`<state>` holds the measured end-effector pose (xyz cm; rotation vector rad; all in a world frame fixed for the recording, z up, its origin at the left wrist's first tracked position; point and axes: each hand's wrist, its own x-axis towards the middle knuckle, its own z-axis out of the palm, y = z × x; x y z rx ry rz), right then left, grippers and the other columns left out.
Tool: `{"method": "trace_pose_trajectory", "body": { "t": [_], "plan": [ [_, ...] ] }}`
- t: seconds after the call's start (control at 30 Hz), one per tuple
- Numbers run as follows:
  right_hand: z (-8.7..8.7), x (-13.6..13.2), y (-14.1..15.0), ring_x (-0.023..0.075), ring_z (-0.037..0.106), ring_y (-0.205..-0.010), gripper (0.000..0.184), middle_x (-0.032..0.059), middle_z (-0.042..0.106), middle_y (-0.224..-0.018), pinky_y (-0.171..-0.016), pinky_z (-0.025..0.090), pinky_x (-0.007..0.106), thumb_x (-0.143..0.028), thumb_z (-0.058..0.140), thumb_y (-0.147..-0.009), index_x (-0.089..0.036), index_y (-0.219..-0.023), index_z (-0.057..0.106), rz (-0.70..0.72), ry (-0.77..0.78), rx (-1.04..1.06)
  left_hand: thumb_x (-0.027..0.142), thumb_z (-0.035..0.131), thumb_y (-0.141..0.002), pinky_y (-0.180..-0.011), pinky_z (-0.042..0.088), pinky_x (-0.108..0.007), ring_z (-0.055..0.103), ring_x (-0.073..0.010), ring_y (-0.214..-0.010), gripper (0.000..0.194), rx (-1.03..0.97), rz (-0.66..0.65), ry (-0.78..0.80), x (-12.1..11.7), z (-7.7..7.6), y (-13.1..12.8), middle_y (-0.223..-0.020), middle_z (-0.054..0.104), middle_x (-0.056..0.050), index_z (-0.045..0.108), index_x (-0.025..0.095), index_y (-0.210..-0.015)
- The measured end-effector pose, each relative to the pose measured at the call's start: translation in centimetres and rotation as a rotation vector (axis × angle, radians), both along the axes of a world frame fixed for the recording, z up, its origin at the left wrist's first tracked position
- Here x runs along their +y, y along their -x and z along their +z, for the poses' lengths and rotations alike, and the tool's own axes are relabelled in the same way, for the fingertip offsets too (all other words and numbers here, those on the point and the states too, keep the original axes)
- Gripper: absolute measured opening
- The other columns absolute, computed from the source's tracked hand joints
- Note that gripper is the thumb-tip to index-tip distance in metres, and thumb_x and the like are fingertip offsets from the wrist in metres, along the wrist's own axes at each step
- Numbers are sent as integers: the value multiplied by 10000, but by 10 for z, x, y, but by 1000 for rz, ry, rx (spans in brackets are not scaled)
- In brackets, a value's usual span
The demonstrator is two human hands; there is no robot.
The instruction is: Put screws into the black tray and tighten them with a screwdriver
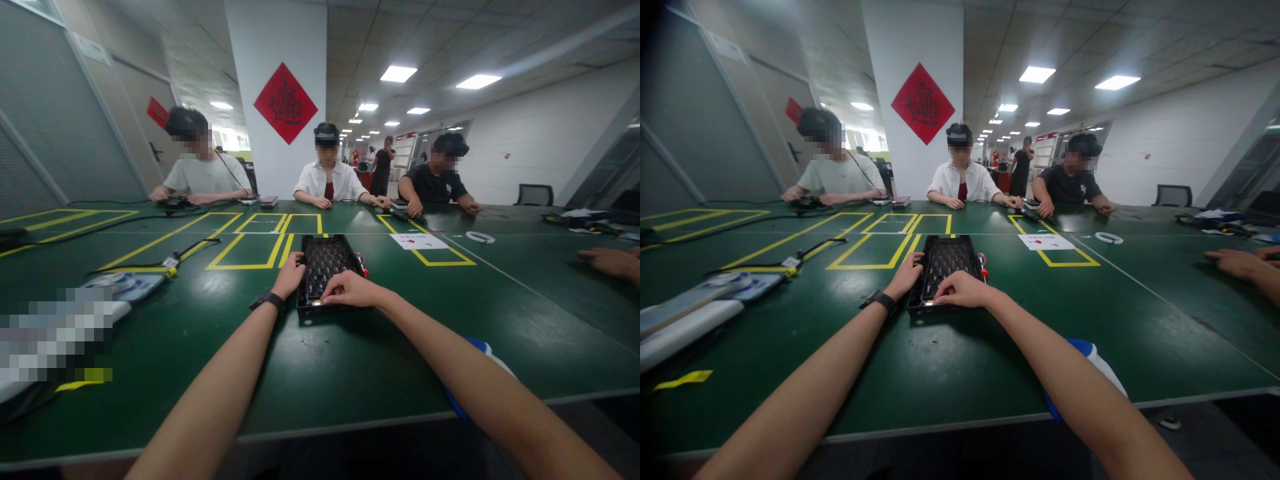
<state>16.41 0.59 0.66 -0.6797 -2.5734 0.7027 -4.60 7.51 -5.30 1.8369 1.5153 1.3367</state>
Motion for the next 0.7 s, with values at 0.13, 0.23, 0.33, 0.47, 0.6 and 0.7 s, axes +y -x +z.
{"method": "trace_pose_trajectory", "body": {
  "t": [0.13, 0.23, 0.33, 0.47, 0.6, 0.7],
  "plan": [
    [-2, 0, 1, 78, 481, -568, 322, 48, 651, -719, -528, 359, 187, -371, 650, -691, -112, -875, 701, -38, 47, 54, 121, 419, -669, -910, 417, -361, 528, -203, -1014, 449, -1, -4, 2, 0, 0, -1, -1084, 557, -103, 477, 143, -1114],
    [-3, -1, 2, 69, 456, -543, 331, 48, 650, -704, -504, 336, 185, -384, 664, -672, -106, -846, 704, -96, 59, 96, 120, 422, -663, -910, 417, -364, 524, -208, -1023, 453, 0, -4, -2, 1, 0, -1, -1075, 561, -102, 476, 147, -1113],
    [-2, -3, 3, 70, 469, -542, 292, 46, 647, -675, -513, 348, 184, -356, 658, -681, -100, -812, 709, -97, 64, 82, 117, 426, -657, -915, 415, -366, 526, -205, -1021, 457, -4, -4, -2, 1, -1, -1, -1068, 565, -92, 478, 158, -1110],
    [-1, -4, 3, 82, 508, -558, 269, 47, 647, -661, -527, 375, 183, -326, 653, -686, -92, -807, 706, -87, 89, 72, 115, 428, -654, -914, 416, -363, 528, -202, -1016, 458, -9, -2, 0, 1, -1, 0, -1068, 566, -87, 482, 161, -1106],
    [-2, -4, 3, 78, 500, -546, 270, 41, 637, -647, -516, 370, 180, -326, 650, -688, -91, -811, 703, -83, 81, 65, 113, 425, -657, -912, 417, -364, 534, -199, -1000, 461, -10, -7, -1, 0, -1, 0, -1056, 569, -87, 476, 159, -1112],
    [-3, -3, 3, 73, 488, -548, 263, 42, 642, -668, -520, 365, 180, -326, 645, -696, -96, -810, 702, -80, 56, 77, 110, 423, -658, -915, 415, -365, 534, -198, -1000, 460, -5, -9, -3, 0, 0, -1, -1054, 570, -87, 477, 157, -1113]
  ]
}}
